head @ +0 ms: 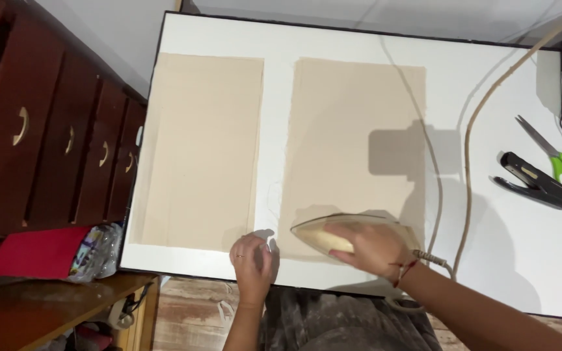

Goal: Ironing rectangular pieces of fabric on a flat surface

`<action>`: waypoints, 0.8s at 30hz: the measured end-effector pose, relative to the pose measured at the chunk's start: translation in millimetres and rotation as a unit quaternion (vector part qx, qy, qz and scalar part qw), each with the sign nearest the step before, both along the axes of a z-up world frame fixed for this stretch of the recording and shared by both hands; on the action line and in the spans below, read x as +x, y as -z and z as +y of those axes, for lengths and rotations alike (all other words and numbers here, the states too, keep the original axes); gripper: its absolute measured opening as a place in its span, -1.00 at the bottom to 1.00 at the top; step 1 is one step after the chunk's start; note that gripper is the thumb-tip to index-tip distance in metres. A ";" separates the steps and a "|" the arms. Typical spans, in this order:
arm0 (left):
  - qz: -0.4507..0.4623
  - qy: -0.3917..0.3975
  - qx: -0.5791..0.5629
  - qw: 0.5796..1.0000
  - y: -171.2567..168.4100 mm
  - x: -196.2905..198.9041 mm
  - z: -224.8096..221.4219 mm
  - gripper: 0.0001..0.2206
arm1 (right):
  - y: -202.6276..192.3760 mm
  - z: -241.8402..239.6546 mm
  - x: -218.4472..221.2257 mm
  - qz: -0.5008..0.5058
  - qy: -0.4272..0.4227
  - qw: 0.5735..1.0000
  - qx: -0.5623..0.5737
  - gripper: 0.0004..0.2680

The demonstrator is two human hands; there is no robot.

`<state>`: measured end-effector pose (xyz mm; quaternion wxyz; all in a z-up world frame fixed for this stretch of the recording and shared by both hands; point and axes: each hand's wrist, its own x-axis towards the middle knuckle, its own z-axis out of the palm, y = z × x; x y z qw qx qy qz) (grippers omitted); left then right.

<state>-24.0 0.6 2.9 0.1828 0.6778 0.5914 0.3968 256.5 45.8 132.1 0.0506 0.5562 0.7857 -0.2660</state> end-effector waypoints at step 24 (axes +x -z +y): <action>0.172 0.079 -0.042 0.981 -17.3 -84.7 16.4 -0.62 | -27.2 -10.1 4.6 -0.117 0.057 0.983 -0.129 -0.57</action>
